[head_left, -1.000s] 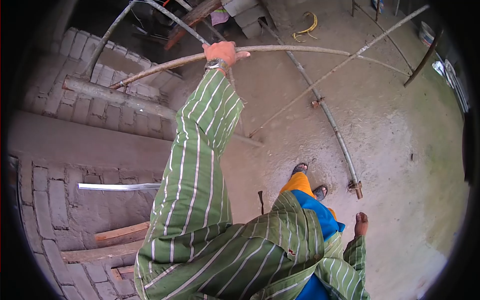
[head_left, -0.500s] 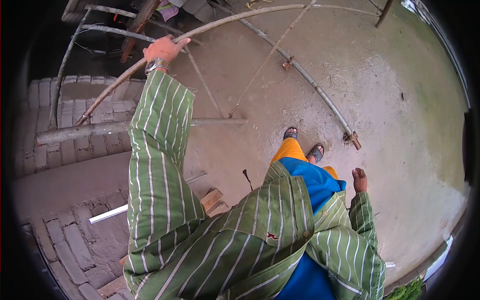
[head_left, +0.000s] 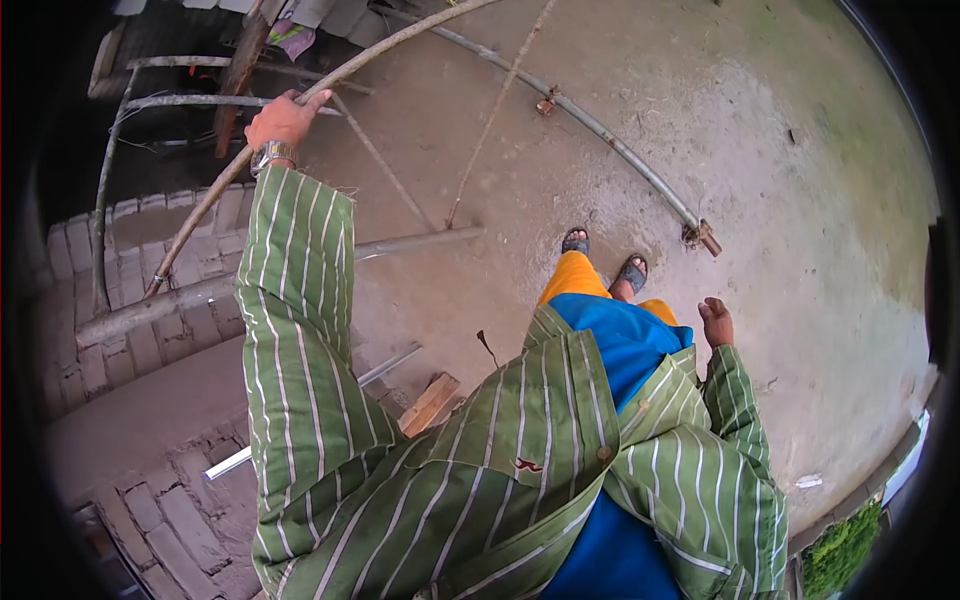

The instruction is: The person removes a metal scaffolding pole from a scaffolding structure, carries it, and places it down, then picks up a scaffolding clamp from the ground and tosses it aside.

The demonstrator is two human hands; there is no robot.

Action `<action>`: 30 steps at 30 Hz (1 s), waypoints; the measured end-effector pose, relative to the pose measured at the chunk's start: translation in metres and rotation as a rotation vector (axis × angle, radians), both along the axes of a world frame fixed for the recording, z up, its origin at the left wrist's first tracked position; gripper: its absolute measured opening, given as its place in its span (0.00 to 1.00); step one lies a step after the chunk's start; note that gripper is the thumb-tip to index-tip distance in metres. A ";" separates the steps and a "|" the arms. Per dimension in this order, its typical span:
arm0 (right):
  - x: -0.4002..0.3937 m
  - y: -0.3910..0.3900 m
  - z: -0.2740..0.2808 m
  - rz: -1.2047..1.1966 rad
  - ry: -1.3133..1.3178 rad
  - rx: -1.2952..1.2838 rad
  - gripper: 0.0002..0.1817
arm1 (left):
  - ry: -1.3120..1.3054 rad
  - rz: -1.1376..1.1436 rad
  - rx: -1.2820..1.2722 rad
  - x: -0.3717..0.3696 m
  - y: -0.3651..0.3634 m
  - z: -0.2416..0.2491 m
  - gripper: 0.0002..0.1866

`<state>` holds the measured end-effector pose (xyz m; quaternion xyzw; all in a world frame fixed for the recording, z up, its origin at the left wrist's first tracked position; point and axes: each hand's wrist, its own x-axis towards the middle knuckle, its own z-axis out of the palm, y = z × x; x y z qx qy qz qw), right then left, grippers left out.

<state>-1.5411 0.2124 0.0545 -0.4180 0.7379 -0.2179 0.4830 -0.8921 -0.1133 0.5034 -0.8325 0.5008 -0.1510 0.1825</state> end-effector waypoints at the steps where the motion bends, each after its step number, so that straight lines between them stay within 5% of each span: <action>1: 0.000 0.000 0.001 0.002 0.007 0.005 0.22 | -0.002 0.001 0.000 0.001 0.000 0.000 0.45; 14: 0.008 0.003 -0.001 -0.001 0.025 0.021 0.24 | -0.032 -0.031 -0.015 0.007 -0.002 -0.001 0.44; 20: 0.025 -0.037 0.050 0.098 0.142 0.135 0.30 | -0.018 -0.105 -0.066 -0.010 0.001 0.013 0.41; 26: 0.043 -0.124 -0.029 0.251 0.216 0.056 0.39 | -0.163 -0.141 -0.127 -0.017 0.001 0.013 0.33; 30: 0.056 -0.214 -0.164 0.313 0.371 -0.081 0.45 | -0.247 -0.225 -0.191 0.015 0.003 0.004 0.32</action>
